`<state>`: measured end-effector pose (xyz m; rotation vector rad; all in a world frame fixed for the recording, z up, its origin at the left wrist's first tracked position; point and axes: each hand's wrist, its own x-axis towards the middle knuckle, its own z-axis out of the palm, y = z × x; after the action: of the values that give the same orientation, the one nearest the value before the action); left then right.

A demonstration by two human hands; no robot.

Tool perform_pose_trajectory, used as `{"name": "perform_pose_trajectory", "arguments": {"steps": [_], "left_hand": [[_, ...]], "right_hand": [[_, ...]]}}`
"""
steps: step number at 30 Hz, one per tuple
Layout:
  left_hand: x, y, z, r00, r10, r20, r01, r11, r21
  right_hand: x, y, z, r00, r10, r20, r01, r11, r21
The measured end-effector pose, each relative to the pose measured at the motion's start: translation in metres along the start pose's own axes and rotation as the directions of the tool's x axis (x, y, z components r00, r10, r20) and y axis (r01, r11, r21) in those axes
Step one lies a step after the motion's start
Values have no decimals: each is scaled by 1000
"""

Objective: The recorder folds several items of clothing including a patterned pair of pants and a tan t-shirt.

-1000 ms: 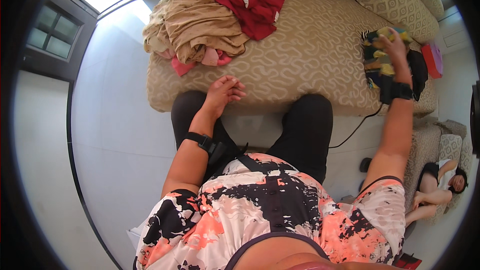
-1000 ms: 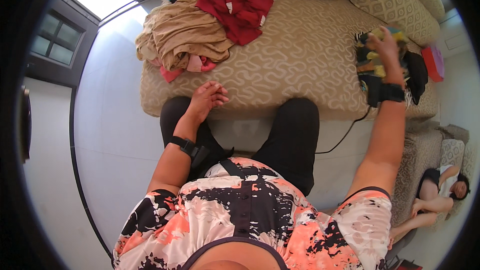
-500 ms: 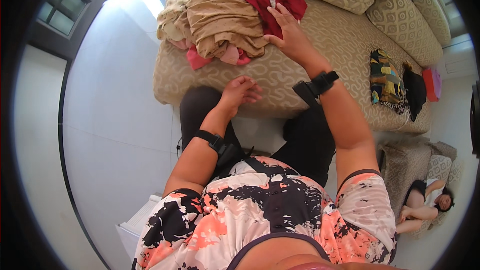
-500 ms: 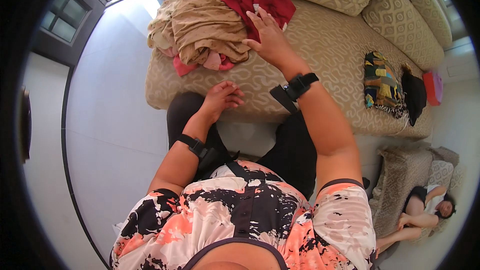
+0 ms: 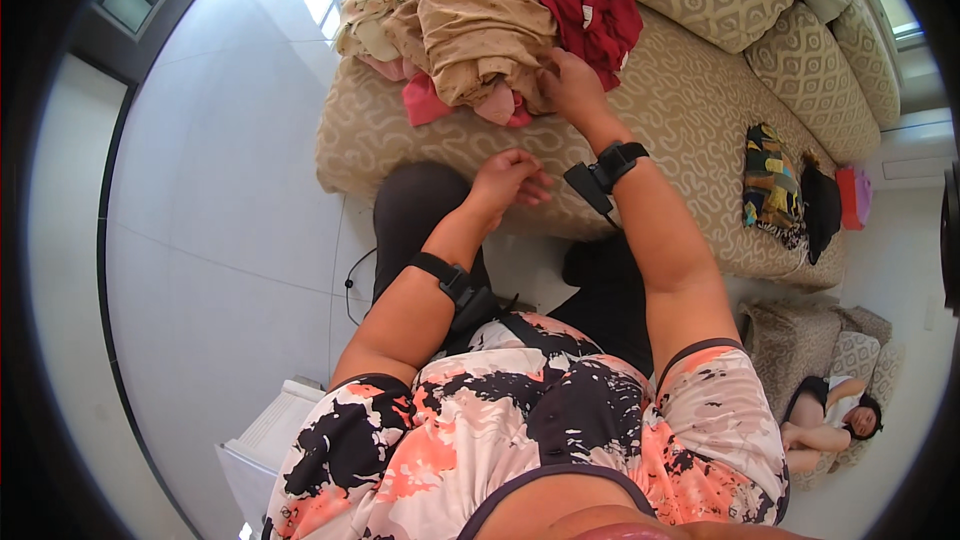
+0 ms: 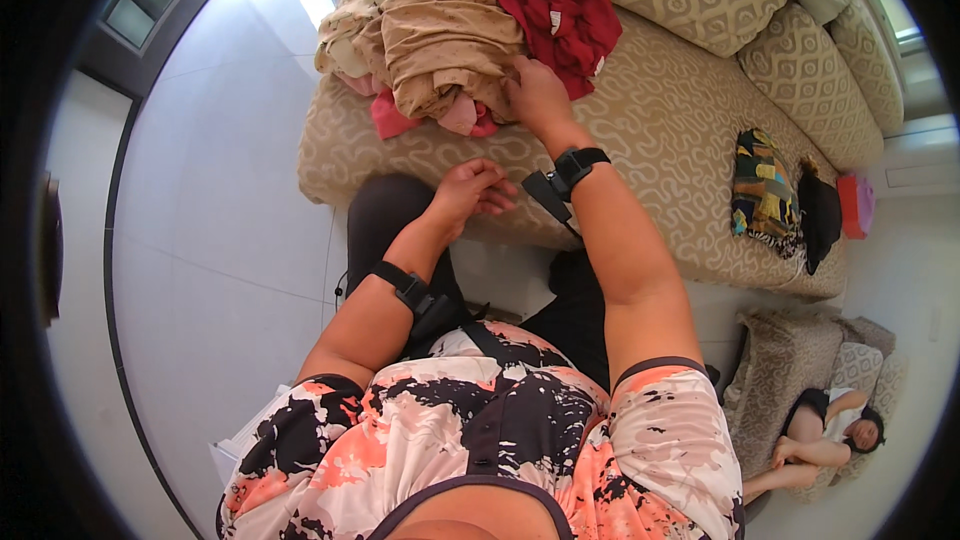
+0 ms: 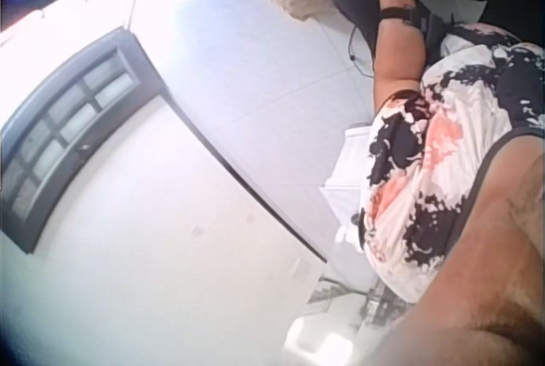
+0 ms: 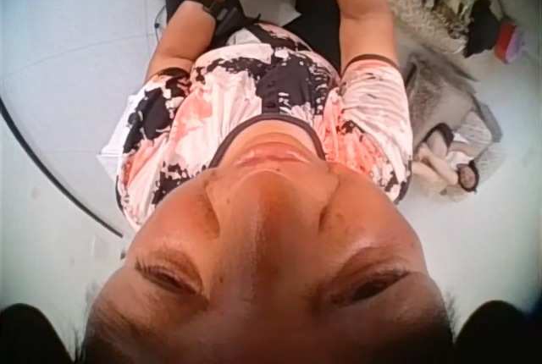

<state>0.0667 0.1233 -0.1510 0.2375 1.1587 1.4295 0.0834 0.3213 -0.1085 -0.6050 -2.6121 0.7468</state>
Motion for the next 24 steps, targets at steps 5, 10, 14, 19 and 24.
{"name": "perform_pose_trajectory", "arguments": {"steps": [5, 10, 14, 19, 24], "left_hand": [[0, 0, -1, 1000, -1, 9, 1, 1000, 0], [2, 1, 0, 1000, 24, 2, -24, 1000, 17], [1, 2, 4, 999, 30, 11, -30, 999, 11], [3, -2, -3, 999, 35, 3, -35, 999, -17], [2, -5, -5, 999, 37, 8, -37, 998, -47]], "right_hand": [[-2, 3, 1, 978, -37, -204, 42, 999, 22], [6, 25, 4, 962, 26, -273, -57, 993, -107], [5, 54, -1, 965, 262, 16, -261, 957, 128], [-2, 31, -11, 966, 190, -178, -204, 977, -62], [30, -22, -20, 899, -242, -365, 180, 964, -196]]}}
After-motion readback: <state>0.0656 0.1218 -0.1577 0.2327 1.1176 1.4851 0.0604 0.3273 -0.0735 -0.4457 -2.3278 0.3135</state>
